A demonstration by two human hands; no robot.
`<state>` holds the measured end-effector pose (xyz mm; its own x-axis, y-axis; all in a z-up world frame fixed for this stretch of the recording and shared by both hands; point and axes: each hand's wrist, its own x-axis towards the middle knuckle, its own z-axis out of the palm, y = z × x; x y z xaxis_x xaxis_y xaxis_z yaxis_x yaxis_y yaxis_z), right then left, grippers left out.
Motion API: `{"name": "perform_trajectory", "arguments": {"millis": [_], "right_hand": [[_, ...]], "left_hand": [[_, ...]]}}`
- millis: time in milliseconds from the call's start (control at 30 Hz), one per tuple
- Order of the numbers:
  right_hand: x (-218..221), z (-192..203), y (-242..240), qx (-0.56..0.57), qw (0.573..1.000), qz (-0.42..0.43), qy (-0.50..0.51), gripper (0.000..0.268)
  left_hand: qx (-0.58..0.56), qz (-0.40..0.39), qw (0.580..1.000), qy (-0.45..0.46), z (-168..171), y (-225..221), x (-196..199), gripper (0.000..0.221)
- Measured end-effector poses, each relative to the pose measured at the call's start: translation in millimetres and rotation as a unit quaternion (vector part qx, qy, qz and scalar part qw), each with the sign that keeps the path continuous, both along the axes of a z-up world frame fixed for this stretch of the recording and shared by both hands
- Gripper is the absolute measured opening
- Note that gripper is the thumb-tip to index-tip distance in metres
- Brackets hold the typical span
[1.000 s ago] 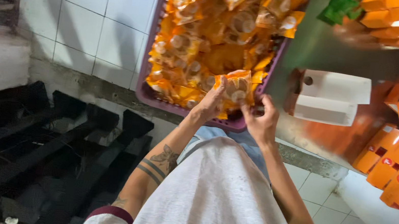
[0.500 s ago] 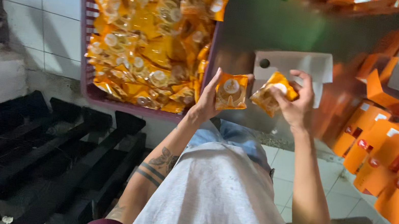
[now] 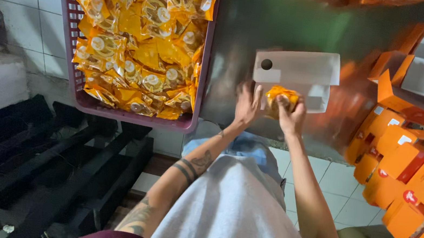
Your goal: The person picks up individually wrapped pastries from a plastic basket and places them into cardboard boxes on a stainless steel table.
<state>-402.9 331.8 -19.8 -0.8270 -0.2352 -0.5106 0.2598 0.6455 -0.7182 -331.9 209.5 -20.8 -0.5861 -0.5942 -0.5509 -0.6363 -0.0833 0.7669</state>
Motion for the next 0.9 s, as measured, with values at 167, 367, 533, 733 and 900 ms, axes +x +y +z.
{"name": "perform_trajectory", "arguments": {"millis": [167,367,533,733,900], "right_hand": [[-3,-40,-3,-0.025,0.991,0.064,0.113,0.051],[11,-78,-36,0.079,0.965,0.133,0.21,0.067],[44,-45,-76,0.132,0.884,0.07,0.443,0.047],[156,14,-239,-0.124,0.922,0.281,0.237,0.01],[245,10,-377,-0.127,0.851,0.491,0.137,0.016]], "left_hand": [[0.055,-0.084,0.989,-0.107,-40,14,6,0.057],[0.049,-0.098,0.994,0.021,-21,-5,21,0.067],[-0.217,-0.099,0.961,0.142,6,-106,138,0.056],[-0.51,0.035,0.845,-0.161,27,-289,317,0.066],[-0.388,-0.218,0.88,-0.167,24,-326,366,0.077]]}}
